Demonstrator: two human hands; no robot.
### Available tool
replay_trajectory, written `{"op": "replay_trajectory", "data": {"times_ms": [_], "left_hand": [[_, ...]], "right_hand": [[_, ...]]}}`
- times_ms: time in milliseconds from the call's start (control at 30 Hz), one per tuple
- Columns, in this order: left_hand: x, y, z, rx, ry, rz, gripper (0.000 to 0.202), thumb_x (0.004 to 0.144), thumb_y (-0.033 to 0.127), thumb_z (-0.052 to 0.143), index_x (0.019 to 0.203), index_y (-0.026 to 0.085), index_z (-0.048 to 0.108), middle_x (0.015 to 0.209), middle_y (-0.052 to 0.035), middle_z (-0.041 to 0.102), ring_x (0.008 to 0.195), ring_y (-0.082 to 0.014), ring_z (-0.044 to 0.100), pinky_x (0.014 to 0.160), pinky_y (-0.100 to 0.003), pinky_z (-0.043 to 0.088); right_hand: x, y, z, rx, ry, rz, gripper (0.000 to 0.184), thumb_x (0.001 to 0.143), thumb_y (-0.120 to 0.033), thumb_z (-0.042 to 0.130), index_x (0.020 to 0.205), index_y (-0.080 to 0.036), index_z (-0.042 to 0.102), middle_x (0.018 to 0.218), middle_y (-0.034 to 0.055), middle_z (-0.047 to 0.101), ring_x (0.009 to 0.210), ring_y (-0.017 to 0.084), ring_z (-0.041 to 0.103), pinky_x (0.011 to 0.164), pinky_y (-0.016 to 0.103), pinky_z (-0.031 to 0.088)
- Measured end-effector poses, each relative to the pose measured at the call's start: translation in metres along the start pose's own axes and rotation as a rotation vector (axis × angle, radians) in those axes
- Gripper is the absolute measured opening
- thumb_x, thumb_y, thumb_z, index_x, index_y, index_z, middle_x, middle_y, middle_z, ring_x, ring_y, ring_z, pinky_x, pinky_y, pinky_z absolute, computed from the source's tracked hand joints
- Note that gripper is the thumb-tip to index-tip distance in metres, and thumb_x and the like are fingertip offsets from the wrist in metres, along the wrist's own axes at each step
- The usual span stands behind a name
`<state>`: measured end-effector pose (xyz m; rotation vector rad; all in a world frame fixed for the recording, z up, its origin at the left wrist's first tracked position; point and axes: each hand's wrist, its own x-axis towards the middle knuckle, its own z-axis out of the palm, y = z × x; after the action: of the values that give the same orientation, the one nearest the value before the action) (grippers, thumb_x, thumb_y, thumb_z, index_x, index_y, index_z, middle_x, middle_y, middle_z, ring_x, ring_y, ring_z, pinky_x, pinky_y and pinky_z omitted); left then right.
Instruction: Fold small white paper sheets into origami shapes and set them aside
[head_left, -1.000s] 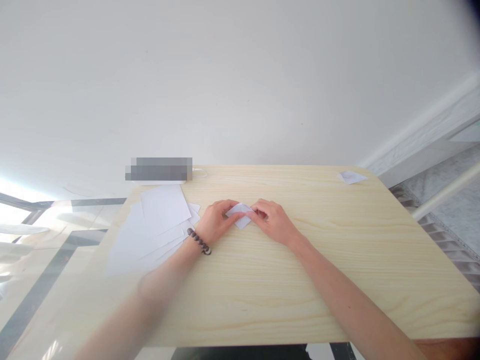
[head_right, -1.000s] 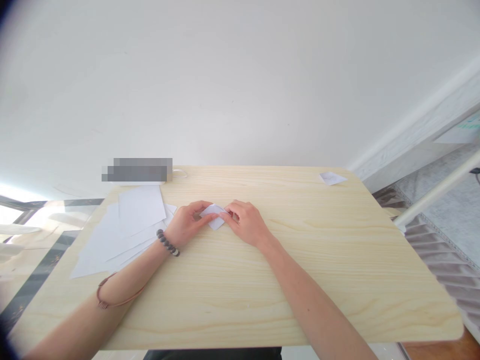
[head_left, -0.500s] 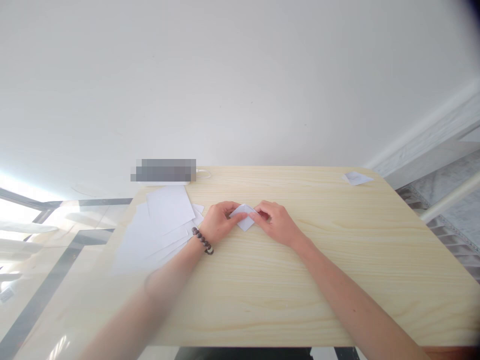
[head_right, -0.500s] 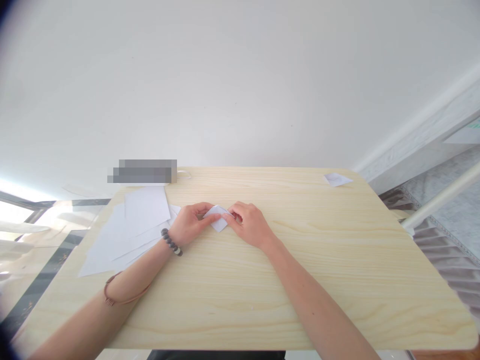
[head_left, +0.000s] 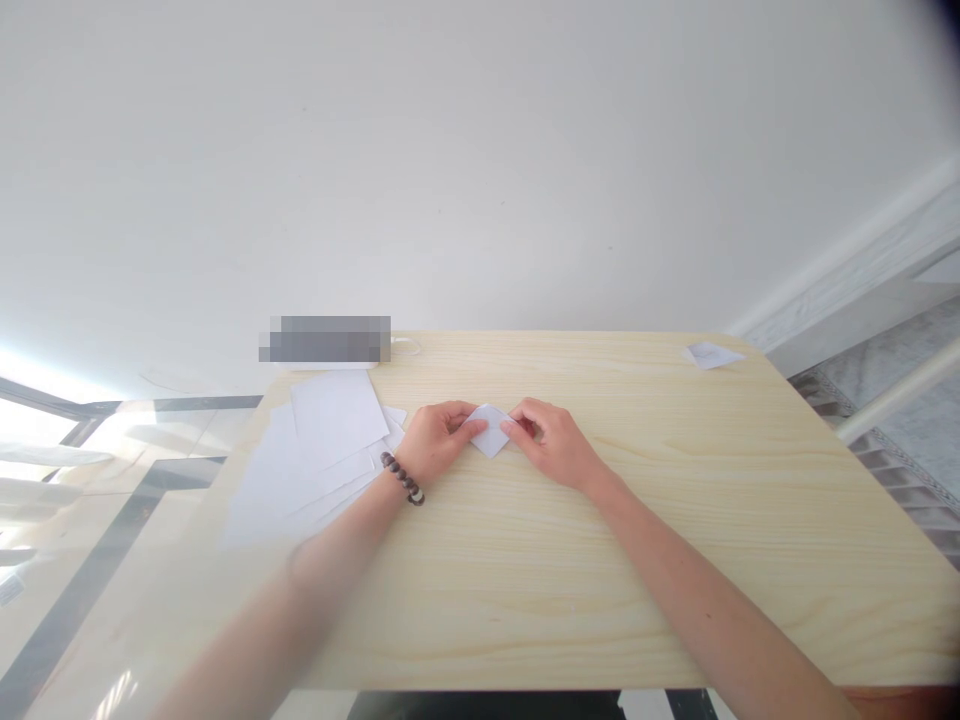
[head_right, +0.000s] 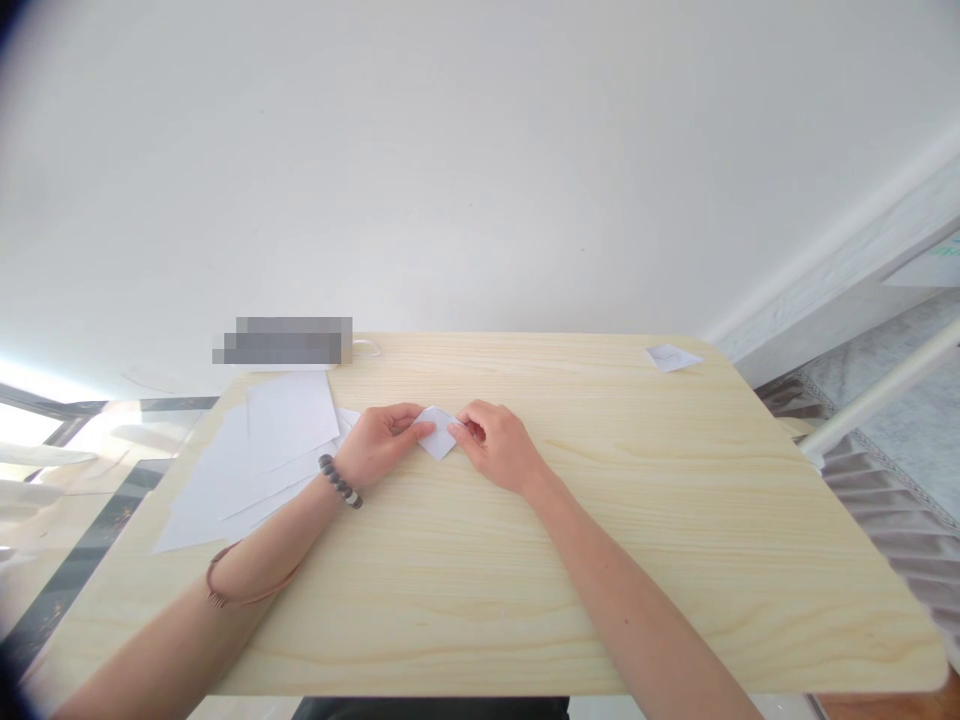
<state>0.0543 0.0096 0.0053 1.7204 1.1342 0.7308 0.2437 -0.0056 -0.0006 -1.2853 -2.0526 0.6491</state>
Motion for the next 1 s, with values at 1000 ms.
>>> {"op": "replay_trajectory", "data": {"times_ms": [1000], "left_hand": [[-0.0019,0.0058,-0.0027,0.038,0.027,0.057,0.028,0.078,0.041,0.050,0.081,0.017,0.063,0.085,-0.0025,0.065,0.080,-0.0160,0.058,0.072,-0.025,0.043]], "right_hand": [[0.0006,0.0005,-0.0049,0.016,-0.102,-0.142,0.022,0.083,-0.028,0.046,0.063,-0.017,0.049,0.058,-0.0035,0.044,0.053,0.007,0.037,0.056,0.023,0.030]]}}
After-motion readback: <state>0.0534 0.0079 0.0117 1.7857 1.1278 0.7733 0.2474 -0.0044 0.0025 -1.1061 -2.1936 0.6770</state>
